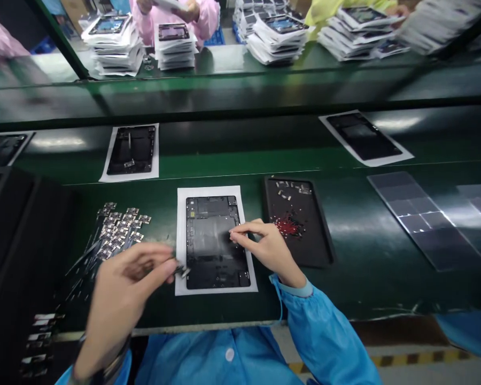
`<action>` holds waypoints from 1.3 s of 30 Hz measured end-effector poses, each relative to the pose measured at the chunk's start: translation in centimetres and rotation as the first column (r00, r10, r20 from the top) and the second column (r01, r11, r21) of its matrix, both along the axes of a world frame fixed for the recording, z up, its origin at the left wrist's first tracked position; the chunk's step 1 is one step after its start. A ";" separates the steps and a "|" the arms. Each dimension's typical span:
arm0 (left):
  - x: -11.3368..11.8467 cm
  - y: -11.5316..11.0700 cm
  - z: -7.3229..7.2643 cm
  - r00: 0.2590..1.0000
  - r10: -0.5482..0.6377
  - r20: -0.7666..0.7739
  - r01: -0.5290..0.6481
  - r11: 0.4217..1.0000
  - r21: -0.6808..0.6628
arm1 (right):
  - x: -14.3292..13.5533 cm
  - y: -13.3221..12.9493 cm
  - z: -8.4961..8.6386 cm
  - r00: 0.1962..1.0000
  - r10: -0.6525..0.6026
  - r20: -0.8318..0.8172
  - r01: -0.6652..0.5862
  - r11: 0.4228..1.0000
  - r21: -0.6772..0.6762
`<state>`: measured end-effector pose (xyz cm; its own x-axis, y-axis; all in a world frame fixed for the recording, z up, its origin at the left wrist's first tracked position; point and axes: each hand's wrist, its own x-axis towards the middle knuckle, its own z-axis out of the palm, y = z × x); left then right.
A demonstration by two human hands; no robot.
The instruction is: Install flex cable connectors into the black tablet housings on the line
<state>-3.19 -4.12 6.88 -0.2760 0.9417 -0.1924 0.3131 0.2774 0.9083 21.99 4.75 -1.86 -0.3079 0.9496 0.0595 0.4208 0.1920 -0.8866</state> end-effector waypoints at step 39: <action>5.1 7.3 -8.1 0.945 -0.152 0.291 0.191 0.976 -0.109 | -2.2 -0.9 -0.2 0.999 0.044 -0.020 -0.048 0.958 -0.284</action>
